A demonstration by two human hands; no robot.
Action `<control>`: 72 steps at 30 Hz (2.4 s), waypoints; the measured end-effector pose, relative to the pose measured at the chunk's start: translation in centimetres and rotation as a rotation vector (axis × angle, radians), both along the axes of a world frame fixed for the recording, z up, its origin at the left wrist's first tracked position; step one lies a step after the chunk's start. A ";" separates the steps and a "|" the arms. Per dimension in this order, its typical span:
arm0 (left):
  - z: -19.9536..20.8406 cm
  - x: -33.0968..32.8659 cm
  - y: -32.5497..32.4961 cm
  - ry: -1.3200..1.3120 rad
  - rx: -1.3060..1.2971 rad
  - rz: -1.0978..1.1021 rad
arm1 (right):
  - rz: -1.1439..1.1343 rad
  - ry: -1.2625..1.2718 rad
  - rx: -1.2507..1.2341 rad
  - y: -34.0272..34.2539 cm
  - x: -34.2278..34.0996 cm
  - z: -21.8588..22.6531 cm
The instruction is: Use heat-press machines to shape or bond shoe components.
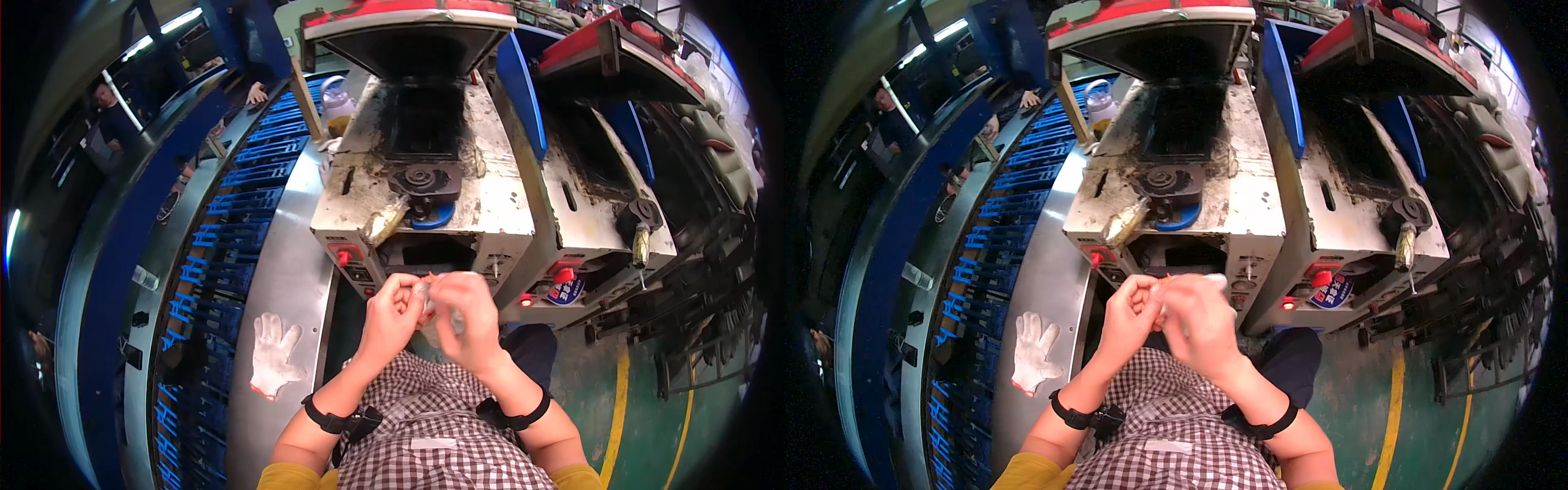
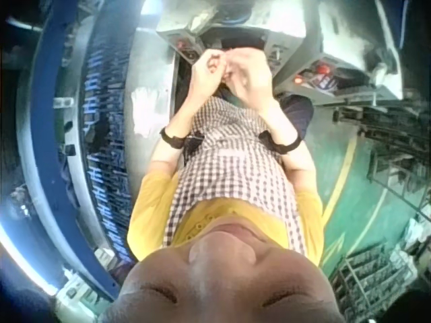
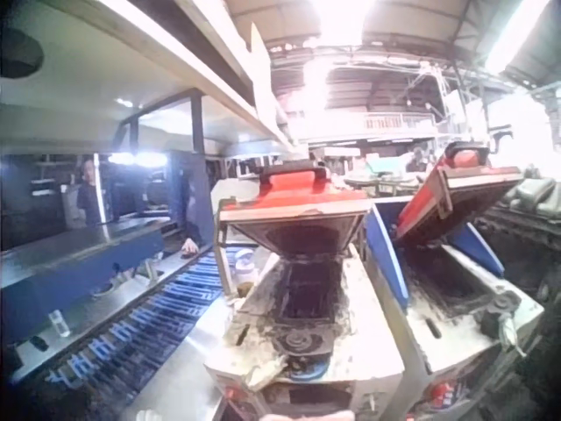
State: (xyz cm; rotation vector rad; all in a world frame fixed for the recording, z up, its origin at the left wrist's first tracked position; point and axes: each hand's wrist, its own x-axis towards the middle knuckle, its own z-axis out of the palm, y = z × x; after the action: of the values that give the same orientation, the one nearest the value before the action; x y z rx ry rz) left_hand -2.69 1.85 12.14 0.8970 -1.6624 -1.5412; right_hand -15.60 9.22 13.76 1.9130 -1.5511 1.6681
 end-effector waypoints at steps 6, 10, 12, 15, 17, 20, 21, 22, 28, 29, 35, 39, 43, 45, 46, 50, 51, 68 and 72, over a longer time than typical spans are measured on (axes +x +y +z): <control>-0.3 -2.0 0.2 0.201 0.085 0.048 | -0.055 0.091 0.198 0.8 -1.1 -2.6; -0.6 -3.3 0.9 0.004 -0.675 0.059 | -0.099 0.053 0.764 2.0 -2.2 -5.7; -1.4 -3.4 2.4 -0.003 -0.612 -0.040 | 0.140 -0.655 0.614 1.2 -3.9 -6.7; -2.2 -3.2 3.5 0.097 -0.509 -0.169 | 0.620 -1.706 0.219 1.3 -5.1 -4.1; -2.6 -3.2 3.9 0.166 -0.117 -0.265 | 0.558 -1.714 0.069 0.8 -4.2 -5.7; -1.5 -4.3 4.7 0.225 -0.120 -0.297 | 0.211 -1.236 0.355 0.9 -2.9 -9.0; -1.4 -4.7 4.7 0.215 -0.320 -0.289 | 0.322 -1.042 0.301 0.7 -2.9 -9.1; -1.2 -5.1 4.6 0.221 -0.426 -0.304 | 0.390 -1.110 0.431 0.7 -3.9 -8.8; -0.2 -6.1 6.8 0.135 -0.465 -0.317 | 1.158 -1.821 0.177 -0.1 -4.9 0.5; 0.2 -6.2 7.0 0.143 -0.449 -0.341 | 1.162 -1.814 0.185 -0.1 -5.0 0.2; 0.9 -6.5 7.4 0.166 -0.500 -0.425 | 0.807 -1.447 0.023 0.0 -4.8 0.6; 0.9 -6.3 7.4 0.160 -0.378 -0.457 | 0.716 -1.590 0.414 0.5 -5.2 1.5; 0.8 -6.6 7.9 0.207 -0.471 -0.501 | 0.966 -1.703 0.045 -0.4 -4.6 0.4; 1.4 -6.7 7.4 0.221 -0.482 -0.496 | 0.702 -1.687 -0.050 -0.9 -5.0 1.6; 1.4 -6.8 7.1 0.229 -0.509 -0.505 | 0.587 -1.648 -0.134 -0.9 -5.3 1.2; 1.5 -5.9 6.3 0.295 -0.557 -0.553 | 0.941 -1.529 -0.283 -0.7 -7.1 0.7; 1.2 -5.8 6.2 0.298 -0.559 -0.566 | 0.943 -1.544 -0.292 -0.9 -5.1 3.2; -1.1 22.1 -1.1 -0.792 -0.569 0.193 | -0.391 -0.919 -0.118 3.7 -7.3 0.3; -0.9 29.6 1.2 -1.032 -0.297 0.444 | -0.216 -0.960 0.059 4.9 -8.3 -3.7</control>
State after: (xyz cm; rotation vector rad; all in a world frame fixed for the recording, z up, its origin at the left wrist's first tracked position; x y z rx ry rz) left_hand 26.93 3.09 11.25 1.9086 -2.0524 -0.4752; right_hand -23.85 14.09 10.04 0.8741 -1.9799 2.6157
